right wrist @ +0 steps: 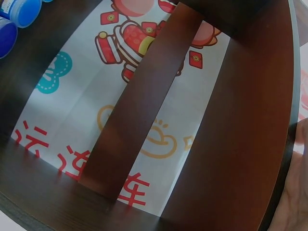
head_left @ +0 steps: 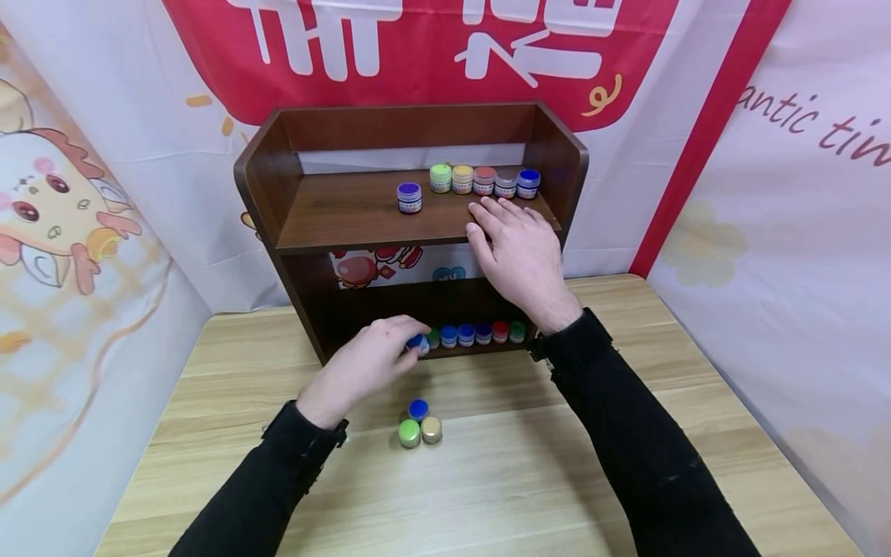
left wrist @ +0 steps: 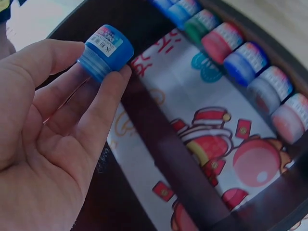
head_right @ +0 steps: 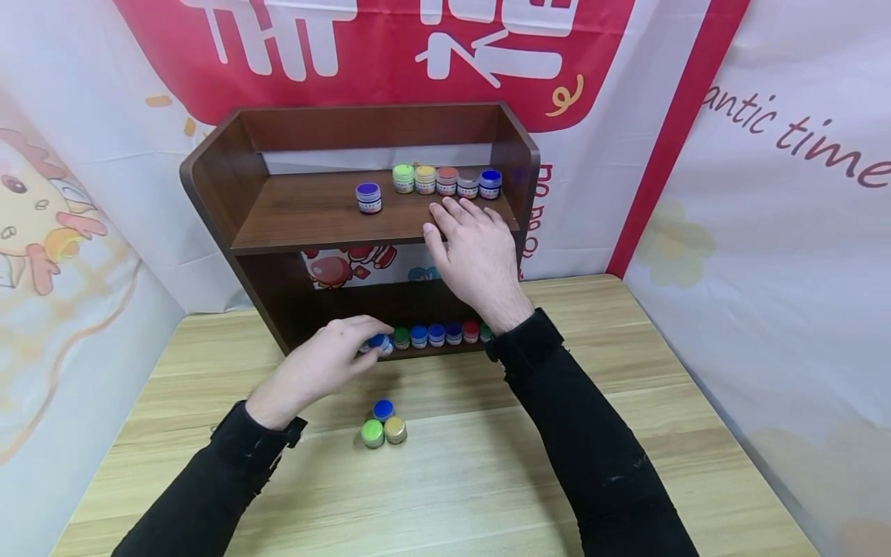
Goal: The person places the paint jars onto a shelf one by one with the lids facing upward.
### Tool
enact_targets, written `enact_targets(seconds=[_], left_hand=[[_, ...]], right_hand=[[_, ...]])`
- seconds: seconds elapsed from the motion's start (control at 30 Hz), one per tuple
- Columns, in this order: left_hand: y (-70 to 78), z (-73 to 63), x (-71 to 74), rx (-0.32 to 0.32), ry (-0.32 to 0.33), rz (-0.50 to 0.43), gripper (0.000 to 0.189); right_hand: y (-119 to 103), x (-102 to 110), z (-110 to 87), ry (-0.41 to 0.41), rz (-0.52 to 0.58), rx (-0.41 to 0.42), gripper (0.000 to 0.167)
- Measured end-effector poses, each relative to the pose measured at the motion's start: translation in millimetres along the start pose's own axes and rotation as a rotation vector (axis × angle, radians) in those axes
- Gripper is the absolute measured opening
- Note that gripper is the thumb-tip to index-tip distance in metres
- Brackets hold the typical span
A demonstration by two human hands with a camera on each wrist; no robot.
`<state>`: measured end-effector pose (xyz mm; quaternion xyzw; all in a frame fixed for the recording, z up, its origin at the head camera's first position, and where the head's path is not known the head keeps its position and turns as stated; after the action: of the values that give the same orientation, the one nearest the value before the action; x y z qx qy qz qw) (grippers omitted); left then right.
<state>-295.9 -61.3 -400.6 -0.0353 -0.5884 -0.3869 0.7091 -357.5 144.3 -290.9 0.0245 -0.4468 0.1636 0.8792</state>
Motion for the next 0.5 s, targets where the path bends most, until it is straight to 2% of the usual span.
enact_targets(seconds=[0.5], left_hand=[[10.1, -2.6, 58.3, -0.015, 0.212, 0.034, 0.041]], right_hand=[[-1.2, 1.4, -0.1, -0.012, 0.004, -0.005, 0.061]])
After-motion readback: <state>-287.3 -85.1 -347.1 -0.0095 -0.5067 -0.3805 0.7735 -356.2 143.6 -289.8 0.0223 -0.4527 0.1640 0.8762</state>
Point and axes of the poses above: each hand's wrist, its own z-axis towards the middle knuckle, its own x-axis out of the back of the hand, y = z × x, the point moved 8 cm from there along z, towards the middle knuckle, and after that the axes turned 8 degrees about y, right-handed, at the moved point
